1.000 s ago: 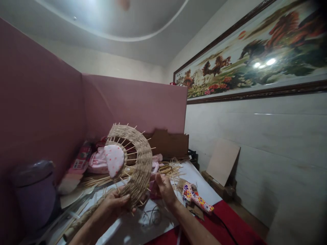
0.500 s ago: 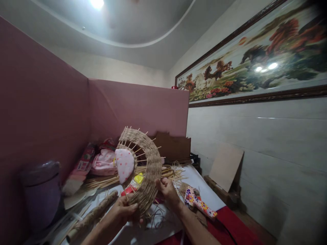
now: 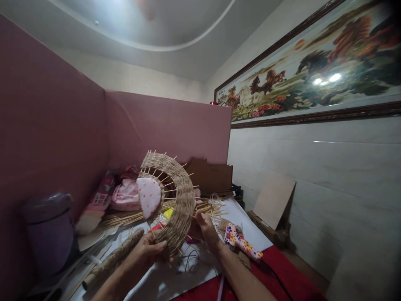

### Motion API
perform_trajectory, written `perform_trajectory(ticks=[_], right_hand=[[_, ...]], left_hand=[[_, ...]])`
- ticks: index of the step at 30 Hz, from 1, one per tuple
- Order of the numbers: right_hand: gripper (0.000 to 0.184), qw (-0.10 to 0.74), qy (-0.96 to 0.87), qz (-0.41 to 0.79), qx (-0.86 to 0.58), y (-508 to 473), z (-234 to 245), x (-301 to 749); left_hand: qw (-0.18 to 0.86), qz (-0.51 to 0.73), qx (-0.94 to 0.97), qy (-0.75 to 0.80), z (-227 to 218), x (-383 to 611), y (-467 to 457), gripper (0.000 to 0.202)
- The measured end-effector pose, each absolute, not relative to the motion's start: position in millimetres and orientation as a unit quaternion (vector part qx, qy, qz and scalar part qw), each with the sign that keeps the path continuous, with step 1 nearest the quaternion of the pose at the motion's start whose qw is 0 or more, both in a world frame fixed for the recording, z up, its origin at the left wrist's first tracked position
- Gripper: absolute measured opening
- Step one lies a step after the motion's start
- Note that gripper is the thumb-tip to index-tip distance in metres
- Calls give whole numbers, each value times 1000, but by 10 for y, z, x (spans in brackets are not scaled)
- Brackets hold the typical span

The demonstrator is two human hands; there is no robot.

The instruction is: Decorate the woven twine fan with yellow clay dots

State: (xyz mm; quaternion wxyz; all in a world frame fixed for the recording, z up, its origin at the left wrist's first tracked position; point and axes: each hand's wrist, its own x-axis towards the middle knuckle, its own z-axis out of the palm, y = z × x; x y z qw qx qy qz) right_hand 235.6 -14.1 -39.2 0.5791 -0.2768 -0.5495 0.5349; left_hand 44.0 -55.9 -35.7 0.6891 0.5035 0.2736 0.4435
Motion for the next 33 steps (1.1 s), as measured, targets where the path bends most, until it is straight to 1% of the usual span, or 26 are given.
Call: perform_trajectory(ticks=[7,14,21,28,33], right_hand=[[74,583,-537,526,-306,-151,-394,2454],[71,593,-537,522,-296,-63,-476,2483],[70,598,-533,511,-311,-101,-451,2456],[75,618,-533,456,-355,-85,-439,2445],[74,633,-510,458,-360,-52,-452,2474]], left_hand=[[693,437,512,257,-347,413,-529,32],[686,428,529,258,-345,400,-519,34],[687,434,522,259,-342,401,-531,32],[687,437,515,267,-364,395,-509,34],[691,431,517,263,-359,387,-513,32]])
